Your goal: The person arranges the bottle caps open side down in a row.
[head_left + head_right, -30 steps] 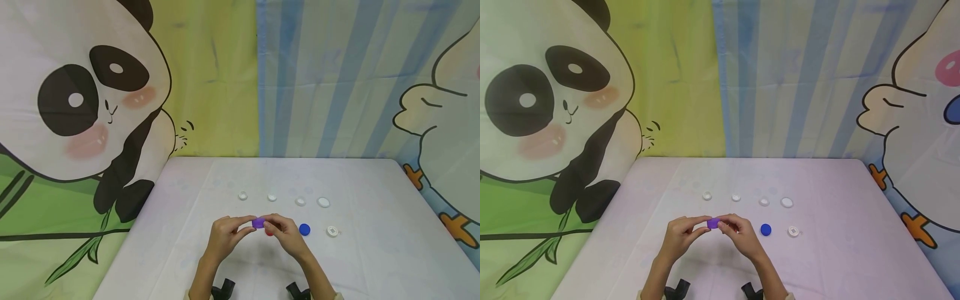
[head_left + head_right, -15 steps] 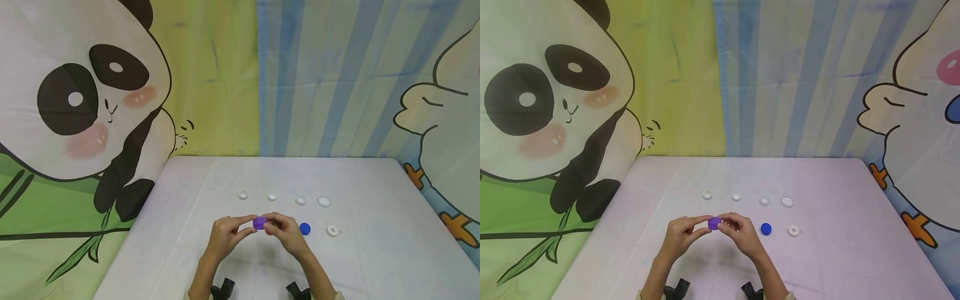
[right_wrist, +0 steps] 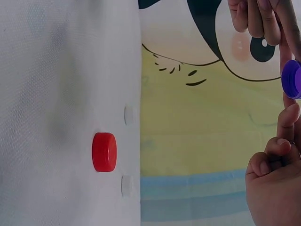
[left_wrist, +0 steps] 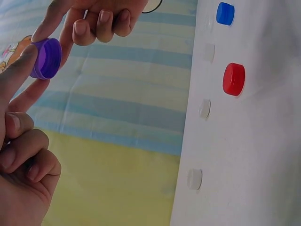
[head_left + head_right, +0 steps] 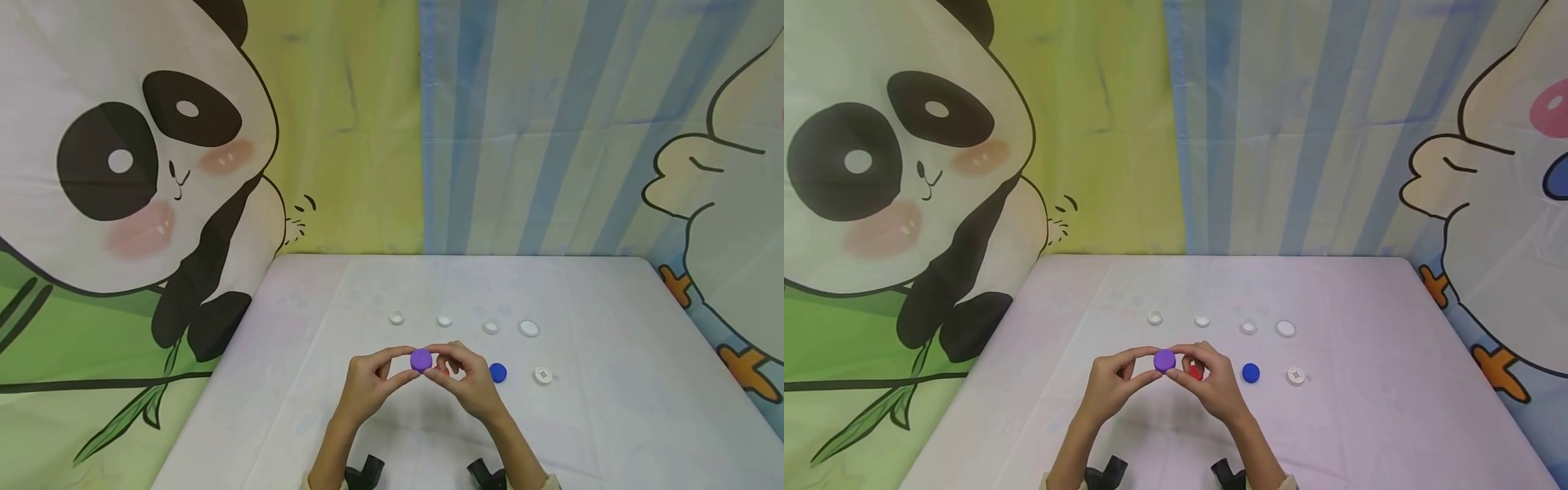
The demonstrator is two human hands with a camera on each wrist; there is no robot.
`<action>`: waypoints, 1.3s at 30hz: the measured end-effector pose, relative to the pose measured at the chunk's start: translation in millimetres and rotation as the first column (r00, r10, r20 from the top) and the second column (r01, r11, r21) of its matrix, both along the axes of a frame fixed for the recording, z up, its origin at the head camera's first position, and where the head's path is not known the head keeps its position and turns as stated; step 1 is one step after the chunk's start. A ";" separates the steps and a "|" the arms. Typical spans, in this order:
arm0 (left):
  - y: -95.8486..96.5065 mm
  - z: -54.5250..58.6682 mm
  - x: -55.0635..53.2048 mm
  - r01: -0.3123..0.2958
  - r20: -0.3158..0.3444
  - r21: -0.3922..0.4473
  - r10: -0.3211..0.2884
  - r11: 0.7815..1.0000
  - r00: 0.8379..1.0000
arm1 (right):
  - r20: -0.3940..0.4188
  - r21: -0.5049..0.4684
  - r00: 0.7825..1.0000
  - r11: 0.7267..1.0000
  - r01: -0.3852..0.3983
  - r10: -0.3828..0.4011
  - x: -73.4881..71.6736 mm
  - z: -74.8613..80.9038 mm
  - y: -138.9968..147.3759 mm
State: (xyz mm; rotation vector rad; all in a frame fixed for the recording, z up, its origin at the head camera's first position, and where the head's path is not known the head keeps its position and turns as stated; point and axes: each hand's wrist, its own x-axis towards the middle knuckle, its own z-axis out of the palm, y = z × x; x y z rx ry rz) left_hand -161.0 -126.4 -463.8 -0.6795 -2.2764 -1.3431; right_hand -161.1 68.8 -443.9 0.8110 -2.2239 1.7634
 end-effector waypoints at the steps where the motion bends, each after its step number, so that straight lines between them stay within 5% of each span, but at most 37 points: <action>1: -0.7 -0.2 -0.2 0.000 0.003 -0.002 0.000 1.000 1.000 | -0.007 0.002 1.000 1.000 0.001 -0.001 -0.1 0.1 -0.5; 9: -12.1 -2.1 0.3 -0.001 0.072 0.011 0.000 1.000 0.997 | -0.103 0.079 0.995 0.997 0.019 -0.011 -12.6 -21.2 -8.8; 15: -22.7 4.5 3.2 -0.004 0.065 0.012 0.004 1.000 0.998 | -0.161 0.167 0.987 0.985 0.051 -0.024 -26.2 -40.2 -19.6; 22: -48.8 -29.9 -13.8 0.018 0.168 0.003 -0.018 1.000 0.986 | -0.218 0.339 0.975 0.934 0.110 -0.036 -37.2 -53.1 -39.4; 26: -59.8 -42.8 -19.5 -0.015 0.279 -0.037 0.024 0.999 0.960 | -0.217 0.449 0.975 0.882 0.147 -0.052 -43.4 -60.5 -52.7; 30: -70.3 -69.8 -29.2 -0.040 0.359 -0.072 0.063 0.997 0.931 | -0.202 0.525 0.979 0.839 0.142 -0.039 -48.6 -68.6 -61.8; 34: -74.1 -81.6 -31.7 -0.035 0.405 -0.108 0.077 0.994 0.911 | -0.183 0.580 0.983 0.803 0.134 -0.032 -52.2 -76.3 -66.5; 39: -72.4 -88.5 -35.0 -0.012 0.399 -0.163 0.078 0.987 0.914 | -0.187 0.626 0.982 0.765 0.151 -0.041 -55.7 -82.1 -67.4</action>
